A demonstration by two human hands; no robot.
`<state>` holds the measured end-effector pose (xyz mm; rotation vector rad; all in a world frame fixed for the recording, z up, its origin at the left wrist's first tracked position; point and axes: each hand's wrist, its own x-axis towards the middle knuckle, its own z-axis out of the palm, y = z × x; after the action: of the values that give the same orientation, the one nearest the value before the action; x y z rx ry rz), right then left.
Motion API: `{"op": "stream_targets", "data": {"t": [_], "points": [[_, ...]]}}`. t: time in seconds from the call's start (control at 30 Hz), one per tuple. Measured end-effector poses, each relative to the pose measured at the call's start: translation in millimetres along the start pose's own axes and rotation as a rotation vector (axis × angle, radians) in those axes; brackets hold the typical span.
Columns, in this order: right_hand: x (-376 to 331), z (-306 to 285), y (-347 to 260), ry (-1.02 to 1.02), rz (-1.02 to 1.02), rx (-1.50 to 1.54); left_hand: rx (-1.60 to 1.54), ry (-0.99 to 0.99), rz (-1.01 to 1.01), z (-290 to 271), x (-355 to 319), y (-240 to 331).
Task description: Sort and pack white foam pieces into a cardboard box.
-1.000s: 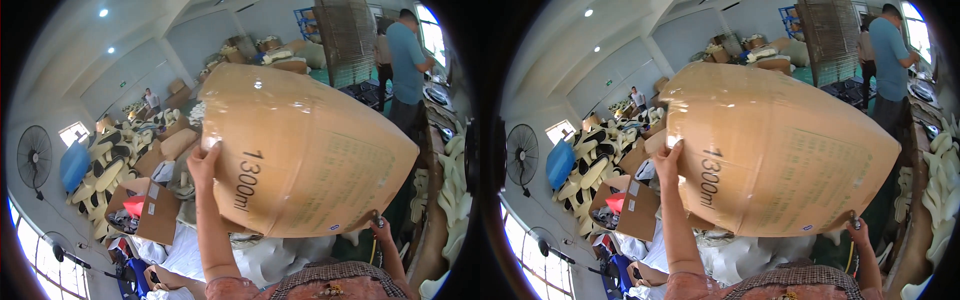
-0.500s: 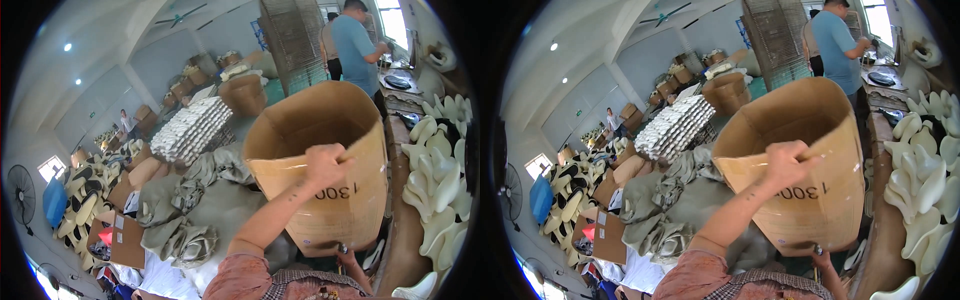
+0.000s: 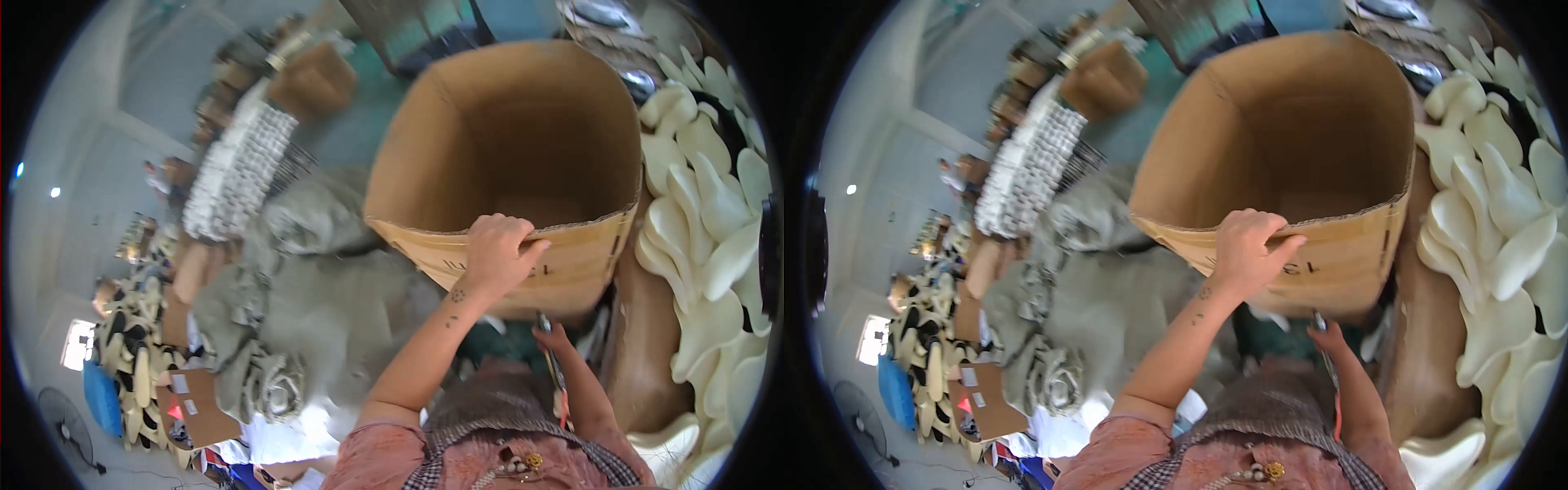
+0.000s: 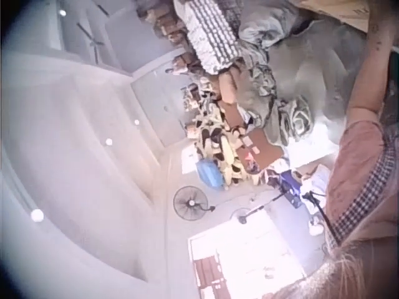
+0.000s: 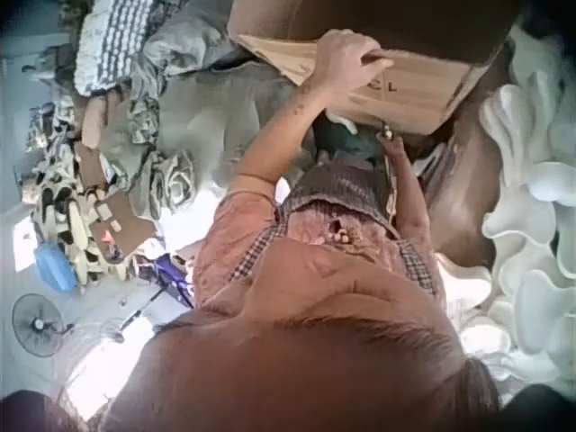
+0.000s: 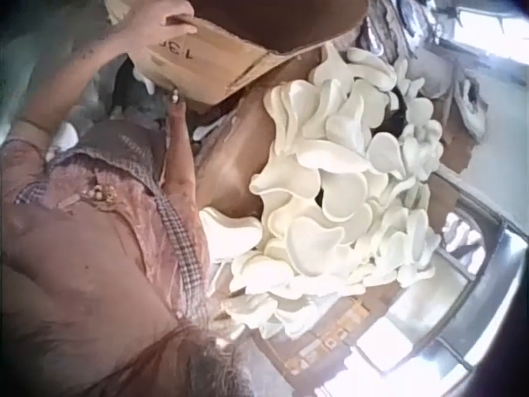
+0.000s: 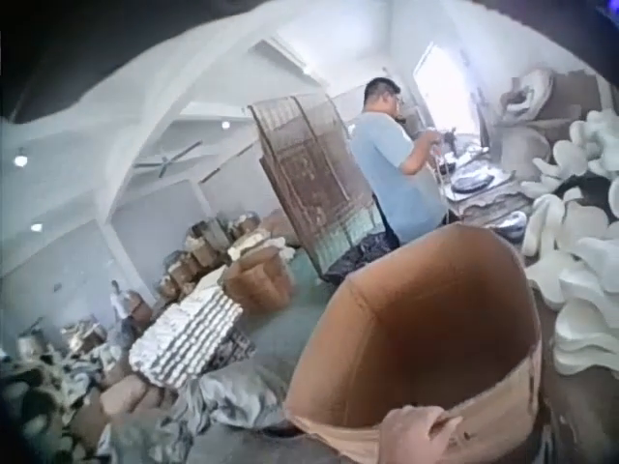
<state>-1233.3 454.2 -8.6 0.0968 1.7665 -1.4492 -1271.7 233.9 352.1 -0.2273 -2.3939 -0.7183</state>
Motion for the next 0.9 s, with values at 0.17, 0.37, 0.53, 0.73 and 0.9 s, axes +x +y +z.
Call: {"op": "stream_targets", "data": {"t": [0.17,0.37,0.53,0.73,0.9], "points": [[28,1,-14,0.328,0.035,-0.026,-0.052,-0.227,0.023,91,-106,-56],[43,-32,-8,0.464,-0.066,-0.227,-0.459,0.246,-0.16,109,-155,-78],[43,-37,33,0.452,0.058,-0.353,-0.249,0.24,-0.891,172,-362,-201],[57,-31,132,0.359,0.088,-0.36,-0.082,-0.211,-1.775,308,-574,-365],[75,-39,205,0.319,0.127,-0.628,-0.356,-0.064,-1.78,410,-606,-446]]}}
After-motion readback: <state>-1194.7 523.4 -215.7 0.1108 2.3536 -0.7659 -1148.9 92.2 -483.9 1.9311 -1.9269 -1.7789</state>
